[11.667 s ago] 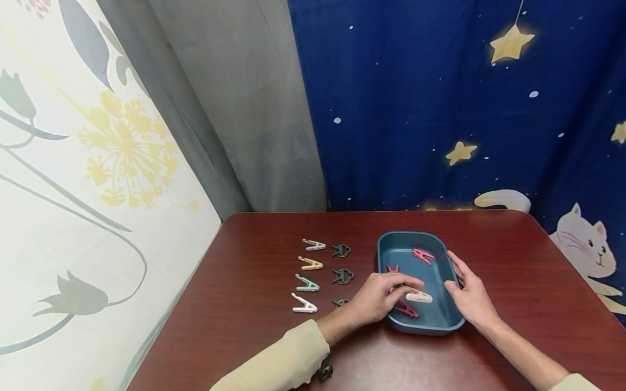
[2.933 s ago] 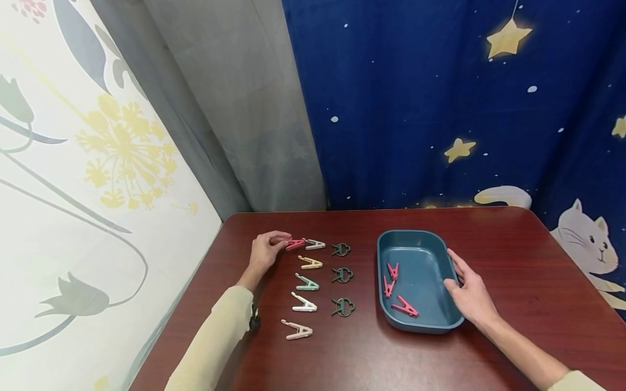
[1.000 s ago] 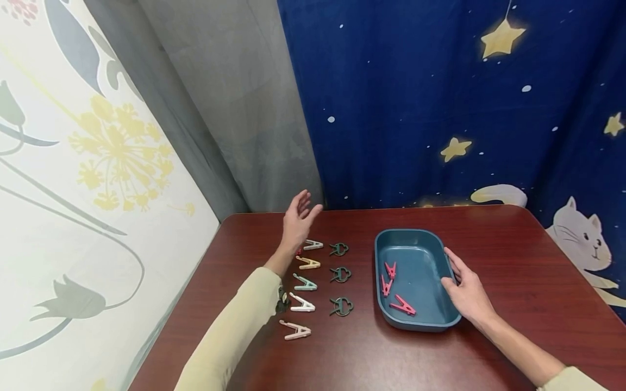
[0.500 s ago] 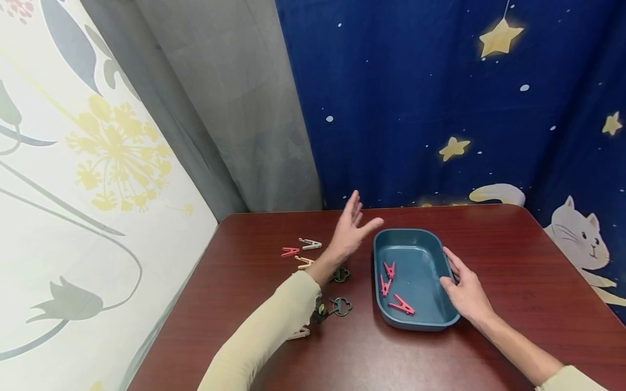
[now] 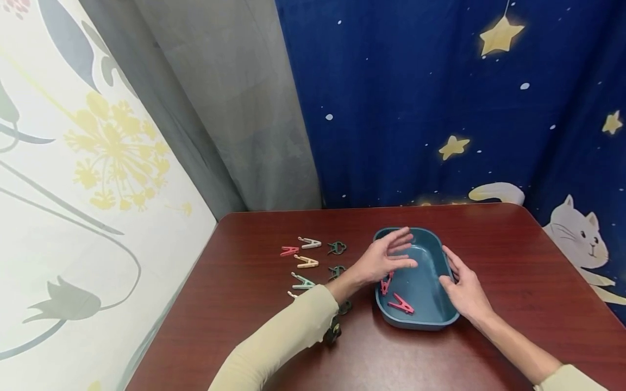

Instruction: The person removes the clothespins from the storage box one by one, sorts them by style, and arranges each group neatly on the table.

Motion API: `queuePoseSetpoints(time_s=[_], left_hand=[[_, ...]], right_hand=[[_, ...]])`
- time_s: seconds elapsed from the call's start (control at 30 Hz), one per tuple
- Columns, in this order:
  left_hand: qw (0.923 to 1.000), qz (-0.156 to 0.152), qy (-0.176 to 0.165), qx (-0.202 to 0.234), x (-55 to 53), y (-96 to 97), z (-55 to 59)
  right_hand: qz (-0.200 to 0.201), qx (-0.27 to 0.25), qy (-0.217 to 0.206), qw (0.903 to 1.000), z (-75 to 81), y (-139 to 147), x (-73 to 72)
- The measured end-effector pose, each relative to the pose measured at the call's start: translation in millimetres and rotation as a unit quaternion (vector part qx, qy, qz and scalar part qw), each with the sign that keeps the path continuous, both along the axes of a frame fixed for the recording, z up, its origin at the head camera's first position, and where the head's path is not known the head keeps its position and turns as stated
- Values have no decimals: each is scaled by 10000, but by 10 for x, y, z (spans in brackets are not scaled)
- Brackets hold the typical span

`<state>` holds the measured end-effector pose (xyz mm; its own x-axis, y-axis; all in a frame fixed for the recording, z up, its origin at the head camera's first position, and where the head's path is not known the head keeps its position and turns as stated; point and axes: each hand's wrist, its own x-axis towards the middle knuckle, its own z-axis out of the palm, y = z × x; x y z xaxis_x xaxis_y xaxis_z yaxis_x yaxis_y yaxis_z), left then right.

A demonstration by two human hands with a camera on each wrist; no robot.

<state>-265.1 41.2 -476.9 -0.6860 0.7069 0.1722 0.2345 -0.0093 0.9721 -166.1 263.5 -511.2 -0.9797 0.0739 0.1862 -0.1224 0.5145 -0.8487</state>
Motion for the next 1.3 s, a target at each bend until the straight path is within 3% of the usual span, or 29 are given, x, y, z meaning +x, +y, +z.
queuePoseSetpoints(time_s=[0.1, 0.17, 0.3, 0.43, 0.57, 0.83, 0.97, 1.2, 1.3], left_hand=[[9975, -590, 71, -387, -30, 6, 33], [9919, -1043, 86, -724, -49, 16, 61], [9743, -1810, 73, -1340, -90, 48, 91], [9550, -2268, -46, -1911, -108, 75, 103], [9403, -2451, -63, -2362, -112, 85, 115], [9210, -2635, -191, -2864, -83, 114, 118], [9067, -2675, -107, -3258, -74, 125, 144], [8797, -2662, 815, -3855, -38, 146, 177], [8720, -2618, 1248, -3944, -17, 159, 160]], right_hand=[[37, -3, 86, 10000, -5, 20, 2], [55, -4, 129, 9999, -6, 30, 6], [48, 18, 155, 9999, -9, 35, 12], [32, 59, 117, 9999, -12, 25, 18], [7, 149, 96, 9998, -9, 13, 19], [36, 177, 221, 9996, -21, 7, 14], [53, 159, 312, 9994, -28, 8, 10], [76, 188, 293, 9994, -27, 18, -5], [60, 207, 251, 9995, -16, 22, -8]])
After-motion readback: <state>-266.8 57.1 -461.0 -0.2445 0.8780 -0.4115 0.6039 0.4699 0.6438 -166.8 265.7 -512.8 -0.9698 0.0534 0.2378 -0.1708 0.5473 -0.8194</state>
